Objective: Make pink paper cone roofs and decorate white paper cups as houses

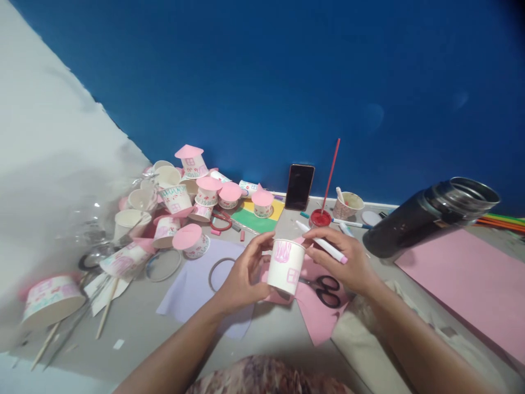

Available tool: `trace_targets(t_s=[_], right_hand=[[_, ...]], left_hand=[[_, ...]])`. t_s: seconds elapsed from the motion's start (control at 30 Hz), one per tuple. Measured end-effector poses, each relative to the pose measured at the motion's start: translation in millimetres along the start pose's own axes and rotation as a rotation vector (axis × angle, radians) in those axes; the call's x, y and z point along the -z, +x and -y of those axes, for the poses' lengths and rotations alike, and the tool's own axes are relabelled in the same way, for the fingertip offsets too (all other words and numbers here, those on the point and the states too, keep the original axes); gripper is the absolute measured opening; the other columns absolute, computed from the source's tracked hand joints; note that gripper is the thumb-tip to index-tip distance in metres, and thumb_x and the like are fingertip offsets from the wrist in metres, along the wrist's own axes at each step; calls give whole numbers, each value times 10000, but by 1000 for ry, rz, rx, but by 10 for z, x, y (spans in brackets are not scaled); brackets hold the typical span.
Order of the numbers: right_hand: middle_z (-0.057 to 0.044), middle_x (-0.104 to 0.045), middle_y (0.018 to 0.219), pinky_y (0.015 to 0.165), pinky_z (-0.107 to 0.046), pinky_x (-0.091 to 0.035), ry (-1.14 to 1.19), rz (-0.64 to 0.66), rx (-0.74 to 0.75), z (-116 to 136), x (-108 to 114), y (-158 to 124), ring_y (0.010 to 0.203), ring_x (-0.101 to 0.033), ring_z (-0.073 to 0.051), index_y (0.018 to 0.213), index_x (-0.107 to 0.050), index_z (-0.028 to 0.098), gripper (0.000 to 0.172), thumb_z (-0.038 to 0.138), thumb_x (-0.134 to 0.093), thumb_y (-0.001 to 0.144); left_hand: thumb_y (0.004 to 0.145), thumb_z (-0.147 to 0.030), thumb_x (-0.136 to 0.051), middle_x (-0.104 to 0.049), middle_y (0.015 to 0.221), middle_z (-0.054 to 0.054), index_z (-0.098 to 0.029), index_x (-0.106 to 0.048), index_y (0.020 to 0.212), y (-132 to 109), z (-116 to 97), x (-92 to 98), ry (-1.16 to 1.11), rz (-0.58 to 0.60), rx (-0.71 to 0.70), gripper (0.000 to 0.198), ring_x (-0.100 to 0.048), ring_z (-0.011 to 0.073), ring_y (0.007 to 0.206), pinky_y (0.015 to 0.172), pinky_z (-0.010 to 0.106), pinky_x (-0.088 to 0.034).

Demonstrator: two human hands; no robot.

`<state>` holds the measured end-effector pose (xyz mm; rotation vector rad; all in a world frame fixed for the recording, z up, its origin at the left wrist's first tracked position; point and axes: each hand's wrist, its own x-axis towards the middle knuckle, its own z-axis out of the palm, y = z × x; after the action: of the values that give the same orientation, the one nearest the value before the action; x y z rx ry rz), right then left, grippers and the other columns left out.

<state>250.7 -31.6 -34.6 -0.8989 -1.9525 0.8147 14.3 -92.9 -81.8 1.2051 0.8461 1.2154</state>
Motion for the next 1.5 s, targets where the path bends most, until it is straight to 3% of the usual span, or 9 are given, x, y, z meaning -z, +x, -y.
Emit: trace_targets(t_s=[0.13, 0.27, 0.57, 0.73, 0.87, 1.0, 1.13, 1.3, 1.5], right_hand=[[1, -761, 842, 599, -221, -555, 13, -133, 25, -29, -77, -51, 662, -719, -142, 987, -699, 234, 89, 185, -713, 914], [-25, -757, 893, 698, -262, -559, -196, -329, 264, -81, -210, -118, 763, -731, -168, 1050, -661, 234, 201, 89, -687, 914], [-27, -757, 816, 594, -299, -536, -207, -161, 467, -65, -540, -248, 633, -704, -188, 1137, -597, 244, 289, 73, -610, 905], [-52, -801, 921, 699, -326, -620, -134, -106, 500, 22, -581, -291, 766, -780, -225, 1277, -561, 269, 457, 67, -548, 868], [-54, -812, 936, 695, -324, -620, -134, -46, 526, 28, -528, -280, 775, -788, -226, 1224, -587, 264, 378, 106, -546, 884], [-21, -810, 861, 650, -301, -594, -172, -166, 398, 50, -323, -225, 672, -764, -195, 1087, -657, 267, 236, 112, -614, 913], [-32, -772, 843, 596, -301, -569, 58, -379, 197, 2, -78, -156, 606, -697, -158, 1181, -689, 242, 216, 209, -544, 1025], [7, -632, 635, 509, -283, -482, 132, -551, 36, -72, 119, 55, 523, -558, -130, 945, -789, 218, 303, 467, -626, 999], [42, -566, 604, 418, -222, -319, 559, -517, -213, 45, 456, 426, 460, -429, -77, 874, -724, 213, 307, 516, -772, 866]], left_hand=[[694, -293, -910, -595, 1394, 97, -320, -551, 1406, 39, 90, -16, -173, -179, 58, 798, -565, 296, 1328, 1074, 413, -485], [801, -365, -840, -643, 1316, 115, -260, -599, 1299, 23, 164, -122, -166, -384, 201, 564, -613, 295, 1261, 1033, 448, -521], [618, -425, -966, -516, 1556, 140, -287, -462, 1448, -33, 215, -310, -270, -255, 129, 982, -446, 353, 1483, 1213, 474, -375], [596, -348, -972, -605, 1467, 158, -252, -498, 1355, 3, 219, -247, -303, -232, 148, 900, -552, 353, 1401, 1178, 483, -430], [698, -376, -899, -664, 1384, 150, -246, -488, 1345, 29, 209, -198, -220, -267, 153, 778, -622, 341, 1320, 1120, 486, -489], [743, -374, -846, -579, 1454, 149, -270, -424, 1402, 47, 237, -107, -5, -321, 53, 790, -580, 328, 1360, 1125, 480, -485], [825, -256, -753, -425, 1528, 124, -302, -430, 1441, 62, 268, 0, 506, -379, -161, 697, -433, 320, 1458, 1186, 519, -409], [888, -166, -689, -481, 1410, 126, -304, -432, 1470, 161, 323, 86, 998, -302, -420, 650, -472, 312, 1400, 1167, 547, -429], [886, -189, -711, -491, 1431, 139, -305, -418, 1494, 230, 95, 132, 1142, -264, -536, 685, -468, 359, 1408, 1159, 573, -428]])
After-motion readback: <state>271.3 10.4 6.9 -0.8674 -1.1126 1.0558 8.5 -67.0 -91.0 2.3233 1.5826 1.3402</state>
